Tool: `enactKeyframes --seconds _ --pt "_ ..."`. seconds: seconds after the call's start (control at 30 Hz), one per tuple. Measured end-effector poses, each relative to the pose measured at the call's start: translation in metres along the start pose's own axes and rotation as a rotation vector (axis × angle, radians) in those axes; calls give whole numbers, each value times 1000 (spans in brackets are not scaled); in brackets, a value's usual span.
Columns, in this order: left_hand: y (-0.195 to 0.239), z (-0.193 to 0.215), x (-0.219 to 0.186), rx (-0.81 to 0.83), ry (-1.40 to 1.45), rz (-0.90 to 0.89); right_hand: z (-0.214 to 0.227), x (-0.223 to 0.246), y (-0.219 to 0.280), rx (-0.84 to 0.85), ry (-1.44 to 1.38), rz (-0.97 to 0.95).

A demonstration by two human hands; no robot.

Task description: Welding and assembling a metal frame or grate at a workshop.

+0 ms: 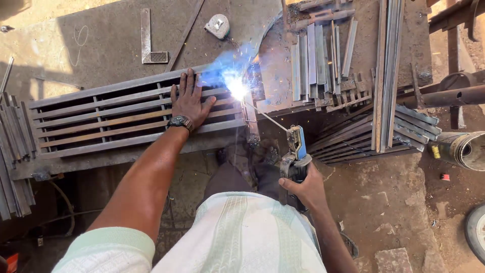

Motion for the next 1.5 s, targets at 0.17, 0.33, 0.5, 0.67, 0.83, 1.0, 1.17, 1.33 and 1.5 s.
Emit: enactKeyframes --seconds 0.17,0.33,0.5,0.67,0.83,1.0,1.17,1.33,1.5 --pt "-2 -6 3 -17 -5 -15 -1 1 1 10 -24 -19" --pt "0 0 1 -29 9 -18 -1 0 -1 15 -77 -1" --pt "5 6 -2 12 14 4 1 -3 -2 21 -134 -36" --pt "3 12 -4 19 42 -7 8 1 6 -78 -154 61" --pt "6 9 -3 17 59 -8 17 -5 20 -49 -113 -56" --pt "7 8 -2 -10 71 -15 17 -4 26 2 -11 -30" --pt "7 9 -3 -23 73 -18 9 -4 27 15 -87 -11" --pt "2 2 0 -52 70 -33 6 5 23 36 -73 -39" --pt "4 6 -2 -83 34 -22 5 12 20 44 -55 -61"
Point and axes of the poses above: each hand's wrist, its own y-axis away from the middle knuckle, its own z-axis out of the back of the hand, x = y × z, the point moved 6 cm from there along -y, towards the middle knuckle, and after that the axes turned 11 degrees about z, right-handed, at the moved point
